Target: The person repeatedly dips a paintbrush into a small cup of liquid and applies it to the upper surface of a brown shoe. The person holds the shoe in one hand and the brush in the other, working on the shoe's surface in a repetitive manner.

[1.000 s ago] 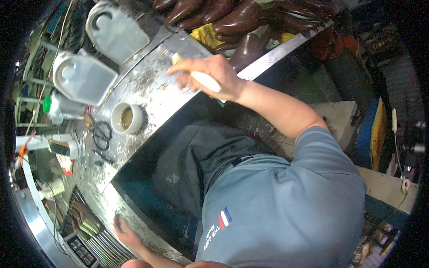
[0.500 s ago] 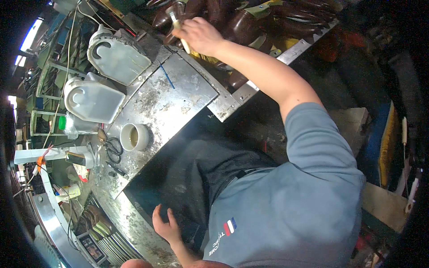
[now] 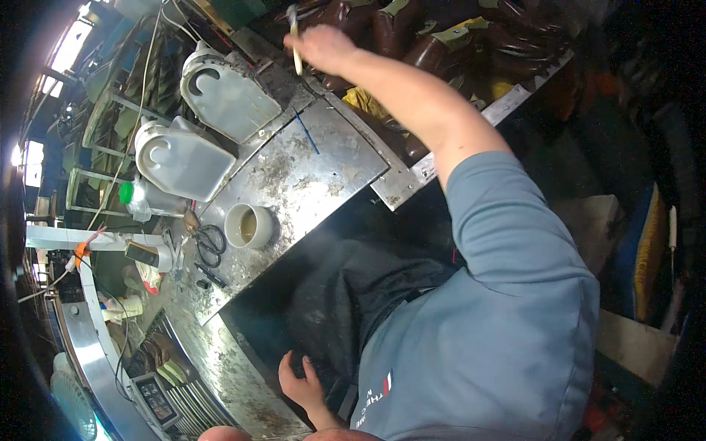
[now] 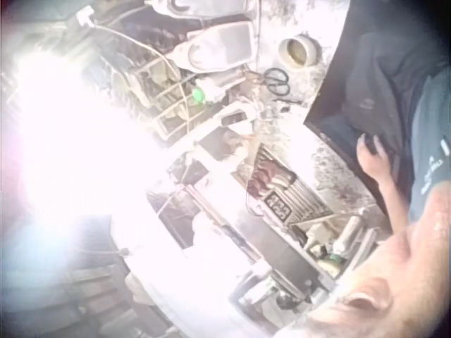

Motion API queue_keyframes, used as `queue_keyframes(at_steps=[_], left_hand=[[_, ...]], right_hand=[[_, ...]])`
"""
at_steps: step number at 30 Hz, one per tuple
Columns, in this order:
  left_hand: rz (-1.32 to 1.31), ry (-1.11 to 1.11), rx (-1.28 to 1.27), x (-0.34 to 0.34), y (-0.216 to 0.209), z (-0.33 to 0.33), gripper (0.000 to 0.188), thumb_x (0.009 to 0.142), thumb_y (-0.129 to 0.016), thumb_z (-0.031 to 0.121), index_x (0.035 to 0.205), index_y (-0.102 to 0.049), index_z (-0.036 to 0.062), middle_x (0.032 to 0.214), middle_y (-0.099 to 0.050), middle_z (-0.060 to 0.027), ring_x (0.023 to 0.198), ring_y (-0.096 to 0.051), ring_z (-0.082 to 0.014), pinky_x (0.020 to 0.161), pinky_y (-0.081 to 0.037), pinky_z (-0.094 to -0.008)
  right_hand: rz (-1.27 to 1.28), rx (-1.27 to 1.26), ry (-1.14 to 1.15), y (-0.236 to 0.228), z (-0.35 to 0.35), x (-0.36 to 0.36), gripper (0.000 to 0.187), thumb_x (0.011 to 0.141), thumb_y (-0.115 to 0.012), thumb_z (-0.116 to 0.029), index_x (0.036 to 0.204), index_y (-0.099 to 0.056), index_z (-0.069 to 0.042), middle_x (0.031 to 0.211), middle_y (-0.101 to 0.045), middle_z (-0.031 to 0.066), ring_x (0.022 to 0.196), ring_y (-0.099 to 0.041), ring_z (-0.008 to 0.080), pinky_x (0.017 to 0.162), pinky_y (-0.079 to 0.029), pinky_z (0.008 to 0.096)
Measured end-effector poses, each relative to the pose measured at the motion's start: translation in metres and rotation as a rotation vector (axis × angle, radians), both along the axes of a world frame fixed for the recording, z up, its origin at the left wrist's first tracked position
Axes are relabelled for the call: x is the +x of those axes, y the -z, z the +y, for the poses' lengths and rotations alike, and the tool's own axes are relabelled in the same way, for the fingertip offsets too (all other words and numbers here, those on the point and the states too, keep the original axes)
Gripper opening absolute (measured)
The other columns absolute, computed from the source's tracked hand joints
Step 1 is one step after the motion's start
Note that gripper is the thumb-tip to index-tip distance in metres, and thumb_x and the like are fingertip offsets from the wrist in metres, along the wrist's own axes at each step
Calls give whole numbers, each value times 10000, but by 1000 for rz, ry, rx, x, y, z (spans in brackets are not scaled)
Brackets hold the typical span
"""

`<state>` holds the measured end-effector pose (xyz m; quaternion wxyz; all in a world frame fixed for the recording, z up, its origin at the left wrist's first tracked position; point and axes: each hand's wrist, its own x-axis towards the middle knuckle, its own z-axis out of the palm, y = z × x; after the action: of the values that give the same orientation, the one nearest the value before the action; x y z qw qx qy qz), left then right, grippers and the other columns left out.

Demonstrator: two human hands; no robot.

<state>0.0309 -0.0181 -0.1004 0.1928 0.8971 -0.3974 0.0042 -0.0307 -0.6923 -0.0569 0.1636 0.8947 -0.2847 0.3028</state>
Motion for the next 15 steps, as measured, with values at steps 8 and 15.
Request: queue_keyframes(at_steps=[8,15], left_hand=[[150,95,-150,12,0,-27,358,885,-715,195,1163,-660,-24,1144,-683,-187,1078,-647,-375,957,-498,-429],[696,267,-603,28,-55,-93,645,837,-777,269,1333,-549,-74,1304,-632,-203,1235,-599,-297,1081,-435,-407]], right_hand=[[-1075,379,-480,-154,1,-95,365,918,-737,-141,1189,-546,13,954,-655,53,916,-660,164,730,-530,286],[-914,699,-1077,-177,213,-56,275,941,-710,-159,1148,-633,6,1156,-684,101,1063,-638,197,888,-502,315]])
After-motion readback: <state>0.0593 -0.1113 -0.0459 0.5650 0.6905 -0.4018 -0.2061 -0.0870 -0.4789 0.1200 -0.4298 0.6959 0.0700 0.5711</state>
